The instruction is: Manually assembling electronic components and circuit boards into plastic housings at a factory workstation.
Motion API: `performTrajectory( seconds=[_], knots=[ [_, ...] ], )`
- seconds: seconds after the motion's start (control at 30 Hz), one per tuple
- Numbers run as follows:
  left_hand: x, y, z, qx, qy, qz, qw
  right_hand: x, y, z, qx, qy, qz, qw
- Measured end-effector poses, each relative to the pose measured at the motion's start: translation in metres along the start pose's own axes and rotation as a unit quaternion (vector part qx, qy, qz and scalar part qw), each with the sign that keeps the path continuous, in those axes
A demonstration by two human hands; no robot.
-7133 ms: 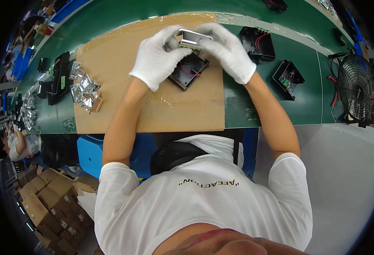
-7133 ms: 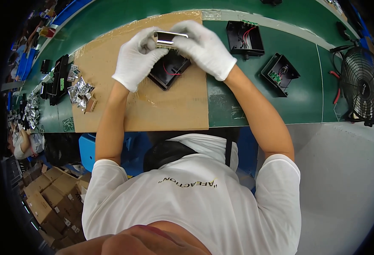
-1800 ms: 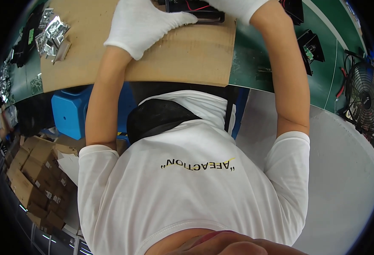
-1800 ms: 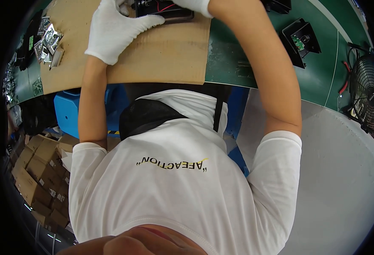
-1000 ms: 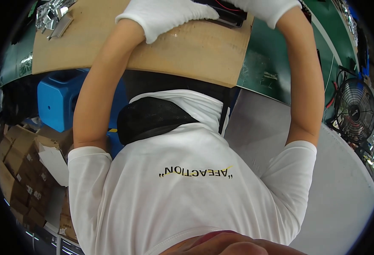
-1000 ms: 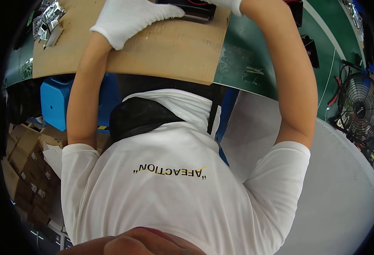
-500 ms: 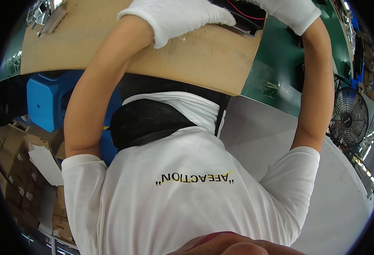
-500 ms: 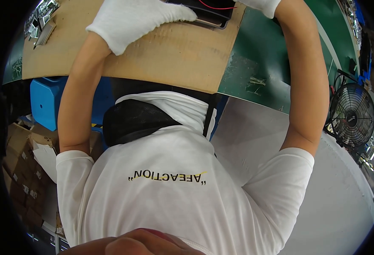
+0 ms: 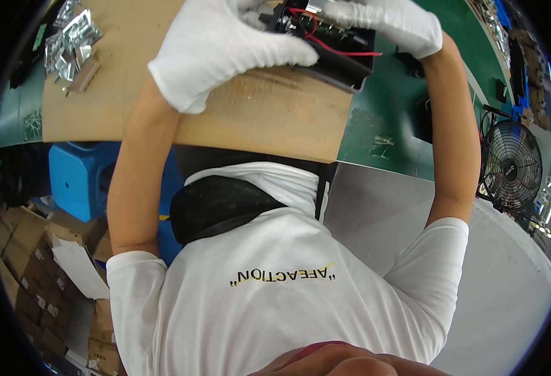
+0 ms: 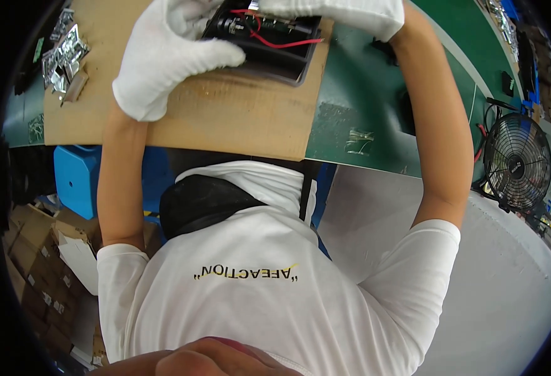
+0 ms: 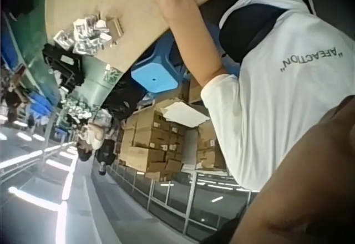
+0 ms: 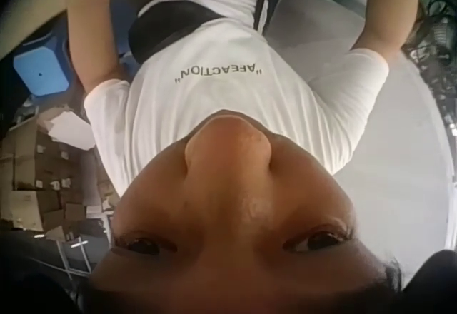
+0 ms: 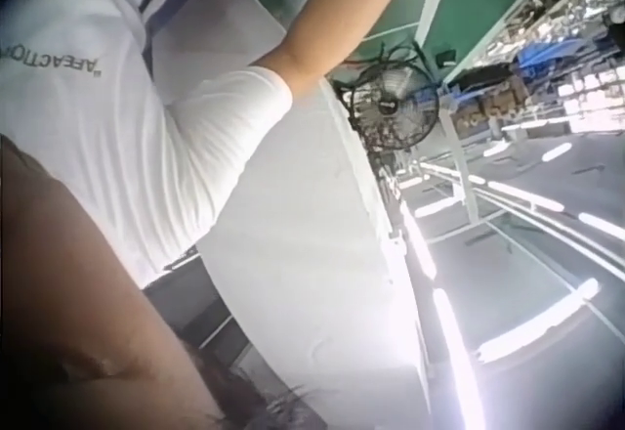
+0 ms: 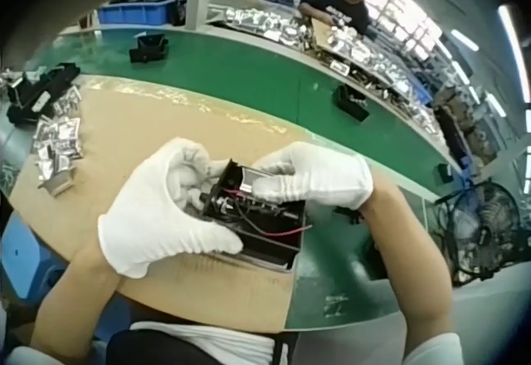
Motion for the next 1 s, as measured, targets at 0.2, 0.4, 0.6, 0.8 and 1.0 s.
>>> performTrajectory(
  seconds=[0.2,0.4,0.6,0.8,1.0],
  knots=[
    [-0.004,0.003,0.000,-0.061,-0.039,0.068,0.995,-0.011,0.017,0.040,0.209,-0.155,0.029,0.965],
    [-0.007,0.017,0.011,-0.080,-0.046,0.187,0.978,-0.018,0.020,0.043,0.244,-0.121,0.024,0.962],
    [-0.018,0.035,0.008,-0.064,-0.019,0.290,0.955,-0.019,-0.025,0.000,-0.013,0.050,-0.219,0.974],
    [-0.042,0.044,0.000,0.123,0.106,0.290,0.943,-0.075,-0.106,0.033,-0.499,0.172,-0.342,0.777],
    [-0.022,0.020,-0.011,0.012,0.117,0.138,0.984,-0.049,-0.063,0.021,-0.236,0.131,-0.279,0.922]
  ],
)
Point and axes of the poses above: each hand's wrist, its own x-axis towards the middle knuckle, its own z-axis out of the palm, y = z × x, the point moved 9 cm from there along x, towards the middle knuckle, and after that the axes turned 13 degrees about -z, right-handed, at the moved point
